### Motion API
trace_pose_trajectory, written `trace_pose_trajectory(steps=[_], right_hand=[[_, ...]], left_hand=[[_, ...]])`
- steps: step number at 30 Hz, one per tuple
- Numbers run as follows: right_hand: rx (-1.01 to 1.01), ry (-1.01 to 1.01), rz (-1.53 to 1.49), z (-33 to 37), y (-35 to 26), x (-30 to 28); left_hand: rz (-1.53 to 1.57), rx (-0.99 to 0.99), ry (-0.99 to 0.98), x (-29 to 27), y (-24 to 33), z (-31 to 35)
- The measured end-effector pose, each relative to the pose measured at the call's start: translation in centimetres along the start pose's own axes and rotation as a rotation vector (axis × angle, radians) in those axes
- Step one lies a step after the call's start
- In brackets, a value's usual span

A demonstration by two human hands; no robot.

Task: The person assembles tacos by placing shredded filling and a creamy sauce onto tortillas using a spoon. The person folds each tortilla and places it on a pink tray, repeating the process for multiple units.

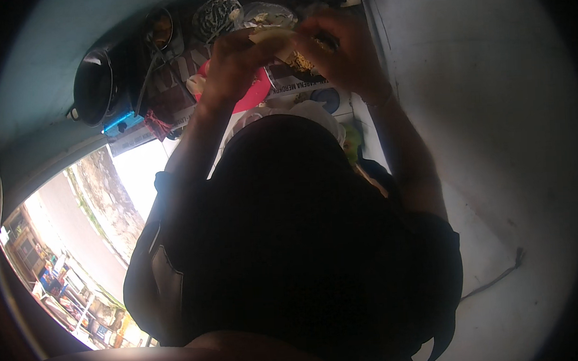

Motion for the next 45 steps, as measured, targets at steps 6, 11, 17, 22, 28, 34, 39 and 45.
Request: trace_pose_trajectory(steps=[6, 11, 17, 22, 28, 34, 39, 45], right_hand=[[-0.007, -0.006, -0.04, -0.2, -0.5, 0.0], [-0.079, 0.037, -0.034, -0.1, -0.6, 0.0], [-0.067, 0.066, -0.034, 0.2, -0.4, -0.1], [-0.101, 0.128, -0.002, 0.5, -0.9, -0.3], [-0.195, 0.186, 0.078, 0.3, -1.3, -0.6], [-0.242, 0.208, 0.077, 0.0, -1.7, -0.5], [-0.234, 0.206, 0.069, -0.1, -1.8, -0.3], [-0.288, 0.218, 0.078, -0.4, -2.1, -0.3]], left_hand=[[-0.108, 0.054, -0.036, -0.2, 0.6, -0.1], [-0.128, 0.017, -0.054, -0.2, 1.2, -0.2], [-0.112, -0.031, -0.071, 0.0, 1.3, -0.4], [-0.006, 0.005, -0.049, 0.2, 1.1, -0.5], [-0.079, 0.176, -0.047, 0.2, 1.4, -0.4], [-0.033, 0.123, -0.028, -0.1, 2.0, -0.1], [-0.074, 0.156, -0.024, -0.2, 2.3, -0.1], [0.063, 0.06, 0.007, -0.3, 2.2, 0.3]])
Point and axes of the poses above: each hand's wrist, its own z-axis away from the middle knuckle, its own x-axis out of the palm, y = z × x, the point moved 2 cm from there along -z, towards the middle knuckle, and after that the axes turned 8 degrees about y, right-handed, at the moved point
